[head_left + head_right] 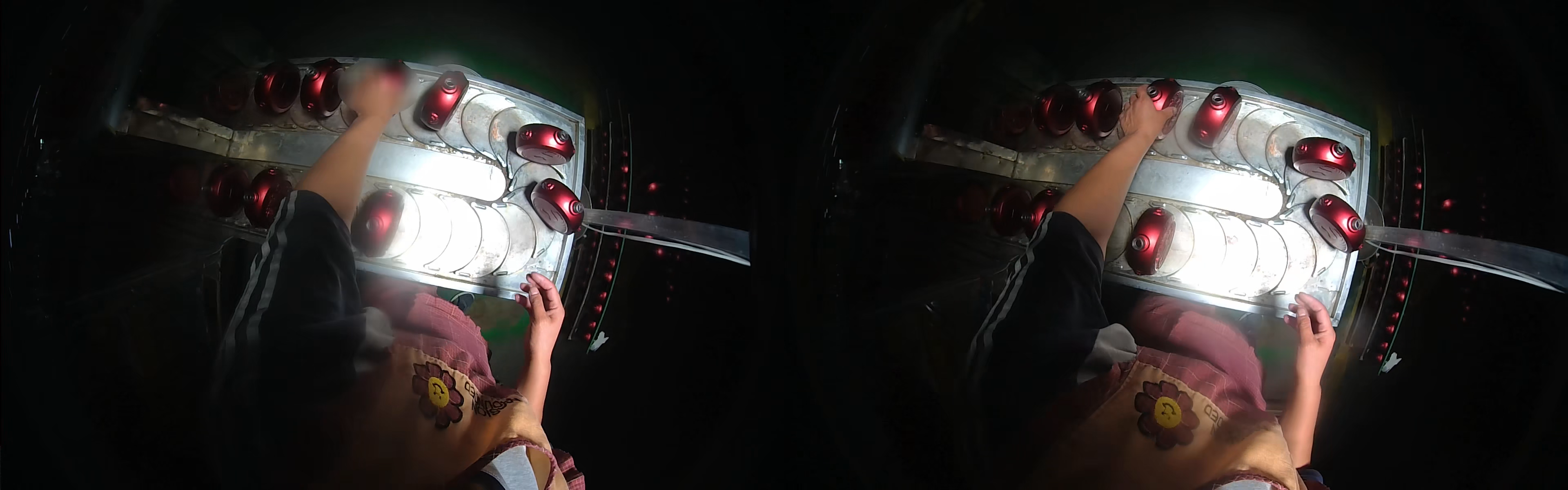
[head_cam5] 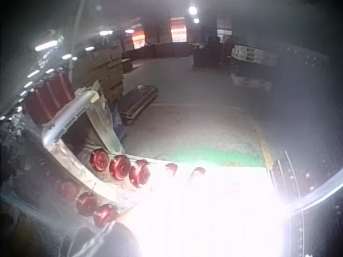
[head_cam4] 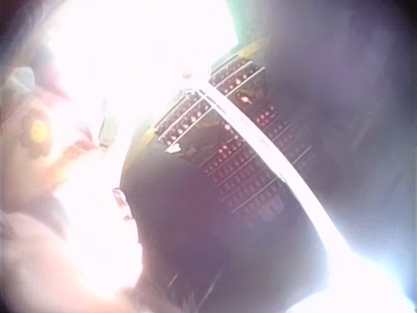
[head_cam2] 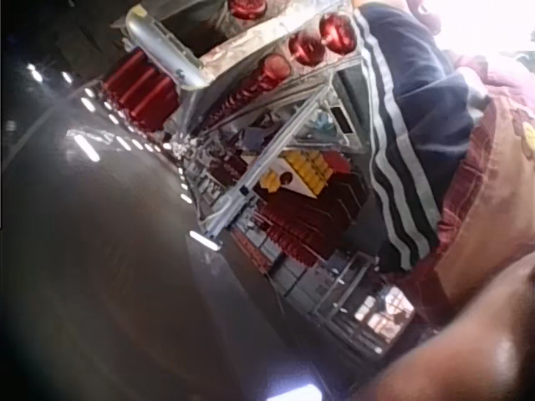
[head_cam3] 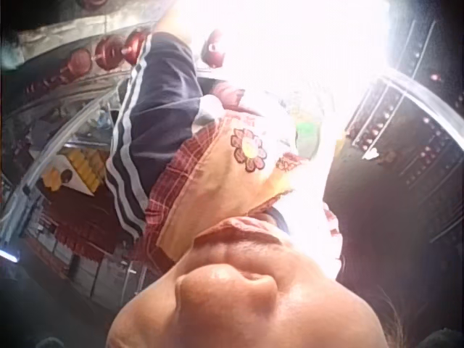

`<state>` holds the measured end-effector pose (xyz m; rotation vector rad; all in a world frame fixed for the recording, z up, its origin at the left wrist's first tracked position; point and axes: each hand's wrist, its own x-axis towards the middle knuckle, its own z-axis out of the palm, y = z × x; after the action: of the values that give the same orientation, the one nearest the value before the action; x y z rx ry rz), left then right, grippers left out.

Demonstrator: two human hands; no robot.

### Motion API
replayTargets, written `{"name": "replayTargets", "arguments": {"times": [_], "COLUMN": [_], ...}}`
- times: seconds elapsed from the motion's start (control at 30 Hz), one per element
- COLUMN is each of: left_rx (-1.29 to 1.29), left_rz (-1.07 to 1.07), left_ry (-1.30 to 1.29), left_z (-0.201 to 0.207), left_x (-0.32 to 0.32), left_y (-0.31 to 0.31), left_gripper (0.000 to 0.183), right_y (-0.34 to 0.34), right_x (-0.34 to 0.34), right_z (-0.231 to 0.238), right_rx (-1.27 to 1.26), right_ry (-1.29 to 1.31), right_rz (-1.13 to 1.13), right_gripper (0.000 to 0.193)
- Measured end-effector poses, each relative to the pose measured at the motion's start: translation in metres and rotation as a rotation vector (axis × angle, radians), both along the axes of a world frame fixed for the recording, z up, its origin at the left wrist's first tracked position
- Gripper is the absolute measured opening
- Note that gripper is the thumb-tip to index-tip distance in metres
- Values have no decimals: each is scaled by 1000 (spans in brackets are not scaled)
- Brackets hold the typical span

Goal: The person repeatedly picks up red containers from a conveyor belt and places them into a metal tray with circular indentations. The person handles the containers one at a time, moving them from the belt to the tray and occasionally adjusting their positions.

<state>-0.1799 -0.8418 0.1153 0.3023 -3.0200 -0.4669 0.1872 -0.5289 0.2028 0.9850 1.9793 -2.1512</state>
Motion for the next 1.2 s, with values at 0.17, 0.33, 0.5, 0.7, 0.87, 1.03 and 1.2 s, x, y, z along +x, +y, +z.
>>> {"name": "replayTargets", "arguments": {"times": [0.17,0.33,0.5,0.7,0.87,1.03,1.2], "left_rx": [36,621,1208,1109,1092,1080,1024], "left_rz": [160,-79,-157,-603,-690,-567,-587], "left_ry": [35,406,-82,-750,-892,-950,-958], "left_z": [39,63,46,22,7,-46,-110], "left_x": [36,183,376,484,470,411,328], "left_y": [12,79,220,378,463,548,673], "left_gripper": [84,46,18,22,17,18,18], "right_y": [54,138,221,285,338,420,518], "right_x": [54,122,189,221,229,239,254], "right_z": [-20,-33,-30,-25,-37,-83,-152], "right_rx": [-34,-45,6,-68,-48,-21,-54], "right_ry": [105,201,262,381,391,370,84], "right_rz": [-5,-28,-48,-103,-179,-339,-613], "right_gripper": [26,26,25,28,29,26,24]}}
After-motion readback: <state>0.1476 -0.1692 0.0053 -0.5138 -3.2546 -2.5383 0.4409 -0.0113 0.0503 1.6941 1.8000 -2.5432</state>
